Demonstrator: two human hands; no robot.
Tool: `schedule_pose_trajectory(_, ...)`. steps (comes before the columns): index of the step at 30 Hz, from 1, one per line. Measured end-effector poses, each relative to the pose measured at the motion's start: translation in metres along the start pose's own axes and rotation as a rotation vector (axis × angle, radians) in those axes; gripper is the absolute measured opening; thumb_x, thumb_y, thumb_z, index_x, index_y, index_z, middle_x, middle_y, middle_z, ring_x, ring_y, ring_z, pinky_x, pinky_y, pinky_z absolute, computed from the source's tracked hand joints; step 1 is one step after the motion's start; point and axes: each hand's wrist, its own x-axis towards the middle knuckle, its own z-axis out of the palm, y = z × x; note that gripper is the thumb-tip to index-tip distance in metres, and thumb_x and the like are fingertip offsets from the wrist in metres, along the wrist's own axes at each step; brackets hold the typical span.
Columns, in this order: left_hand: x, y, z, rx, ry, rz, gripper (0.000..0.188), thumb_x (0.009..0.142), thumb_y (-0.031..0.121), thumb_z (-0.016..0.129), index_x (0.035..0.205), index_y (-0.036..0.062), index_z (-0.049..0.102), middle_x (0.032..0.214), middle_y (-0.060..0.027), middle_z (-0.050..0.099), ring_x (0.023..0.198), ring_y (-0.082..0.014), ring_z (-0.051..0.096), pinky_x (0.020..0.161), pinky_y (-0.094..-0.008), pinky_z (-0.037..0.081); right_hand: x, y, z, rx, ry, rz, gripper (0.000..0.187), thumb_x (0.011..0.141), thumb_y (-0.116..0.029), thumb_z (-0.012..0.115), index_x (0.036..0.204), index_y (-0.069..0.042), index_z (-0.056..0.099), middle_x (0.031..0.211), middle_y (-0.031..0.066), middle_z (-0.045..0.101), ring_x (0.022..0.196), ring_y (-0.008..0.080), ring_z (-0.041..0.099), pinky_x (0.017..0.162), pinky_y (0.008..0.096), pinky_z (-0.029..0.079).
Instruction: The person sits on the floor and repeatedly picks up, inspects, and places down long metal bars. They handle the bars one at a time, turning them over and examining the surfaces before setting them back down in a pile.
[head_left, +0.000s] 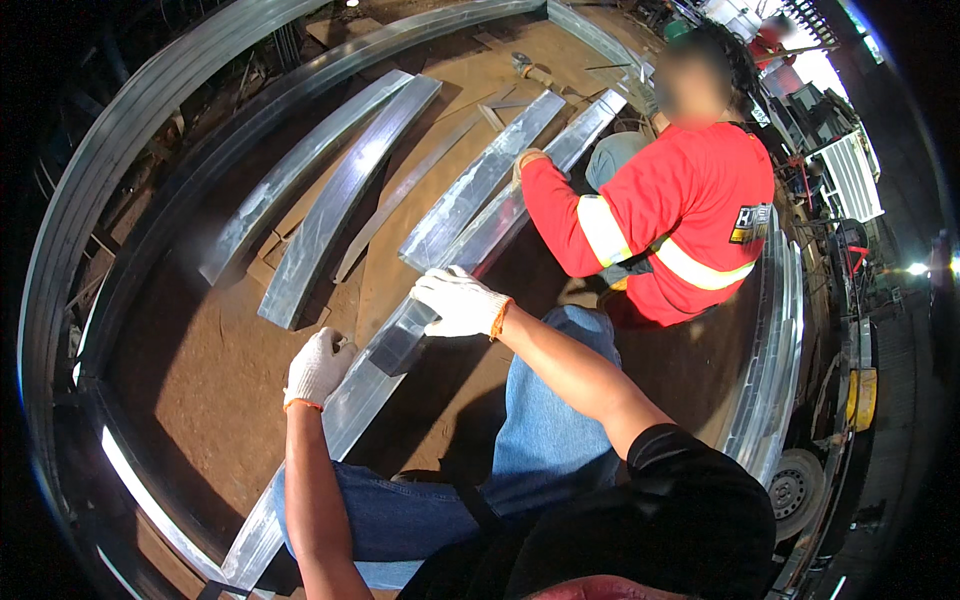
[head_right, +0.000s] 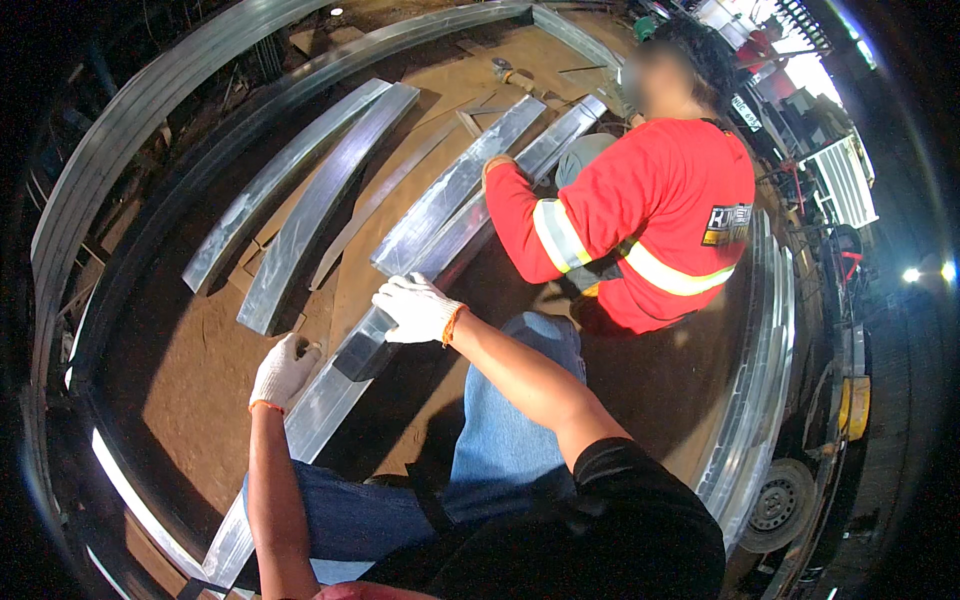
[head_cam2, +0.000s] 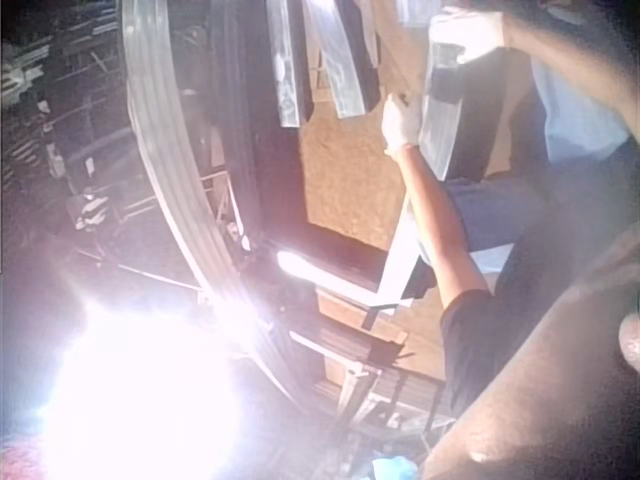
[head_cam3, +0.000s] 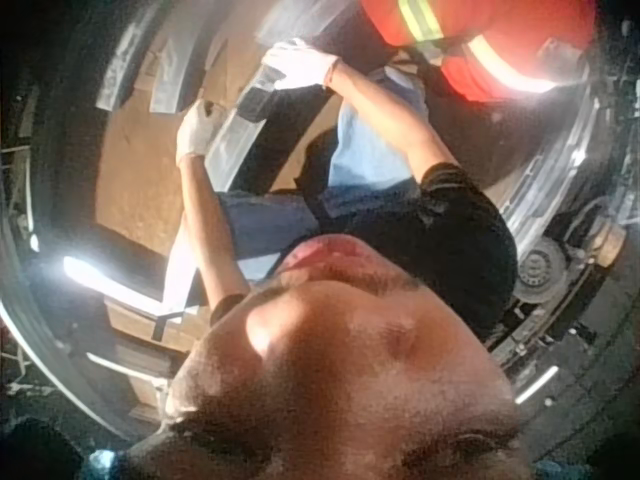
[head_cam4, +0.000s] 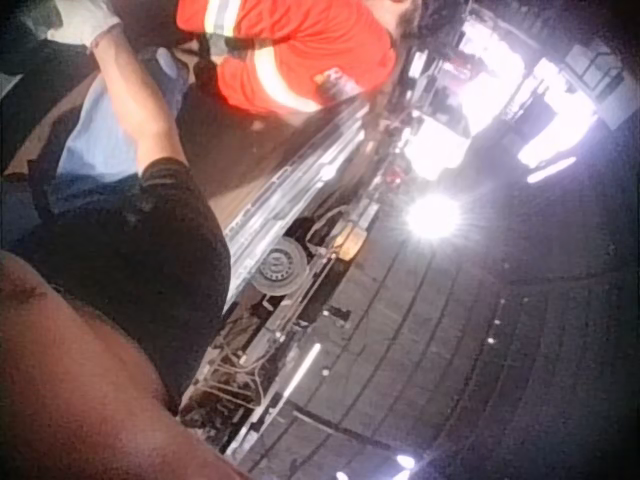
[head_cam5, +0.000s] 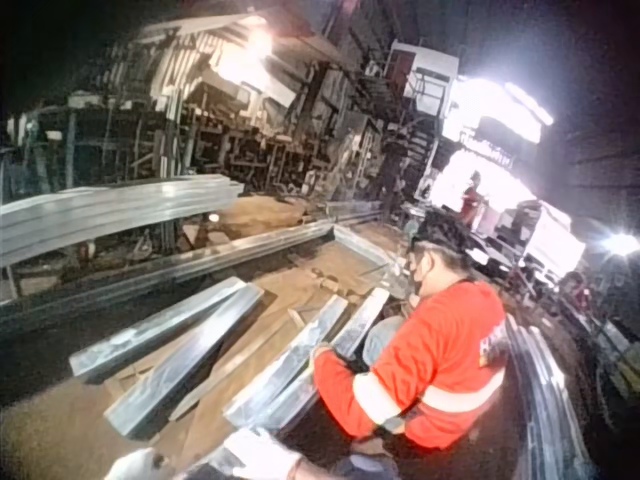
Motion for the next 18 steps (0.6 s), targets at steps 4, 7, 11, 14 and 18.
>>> schedule_pose_trajectory(4,0.002,0.003,-0.001,0.012,0.012,0.019,0.044,0.090,0.041,0.066,0.114,0.0044,0.071,0.113,-0.0224,0.074,0.109,-0.0404,0.070,0.095,-0.0472,0.055,0.002,0.002,-0.002,0.010,-0.039,0.019,0.061,0.084,-0.042,0.078,0.132,-0.009,0.061,0.137,0.0120,0.060,0.137,0.0311,0.051,0.113,0.0518,0.039)
schedule_pose_trajectory(7,0.006,0.006,-0.003,0.003,0.016,0.017,0.044,0.089,0.042,0.066,0.111,0.0042,0.071,0.112,-0.0221,0.074,0.109,-0.0403,0.070,0.094,-0.0473,0.054,0.005,0.007,-0.003,0.009,-0.023,0.012,0.061,0.084,-0.041,0.078,0.132,-0.008,0.061,0.137,0.0128,0.060,0.136,0.0326,0.051,0.113,0.0518,0.040)
schedule_pose_trajectory(11,0.006,0.006,-0.001,0.011,0.030,0.017,0.044,0.089,0.042,0.066,0.111,0.0042,0.071,0.111,-0.0220,0.074,0.108,-0.0404,0.070,0.094,-0.0473,0.054,0.006,0.009,0.000,0.013,-0.017,0.010,0.059,0.085,-0.037,0.078,0.133,-0.008,0.061,0.137,0.0133,0.060,0.135,0.0340,0.052,0.114,0.0516,0.041)
schedule_pose_trajectory(14,0.006,0.009,0.000,0.005,0.019,0.020,0.046,0.089,0.044,0.067,0.112,0.0040,0.071,0.112,-0.0220,0.074,0.109,-0.0404,0.070,0.095,-0.0472,0.054,0.005,0.012,0.001,0.023,-0.012,0.013,0.057,0.085,-0.034,0.078,0.133,-0.009,0.062,0.136,0.0131,0.061,0.135,0.0340,0.052,0.114,0.0510,0.042)
schedule_pose_trajectory(18,0.004,0.011,-0.003,0.020,-0.011,0.016,0.049,0.089,0.046,0.068,0.114,0.0033,0.071,0.115,-0.0222,0.073,0.111,-0.0400,0.070,0.095,-0.0470,0.054,0.008,0.007,-0.004,0.034,-0.032,0.016,0.056,0.086,-0.032,0.077,0.134,-0.009,0.062,0.135,0.0127,0.062,0.134,0.0336,0.053,0.114,0.0501,0.042)
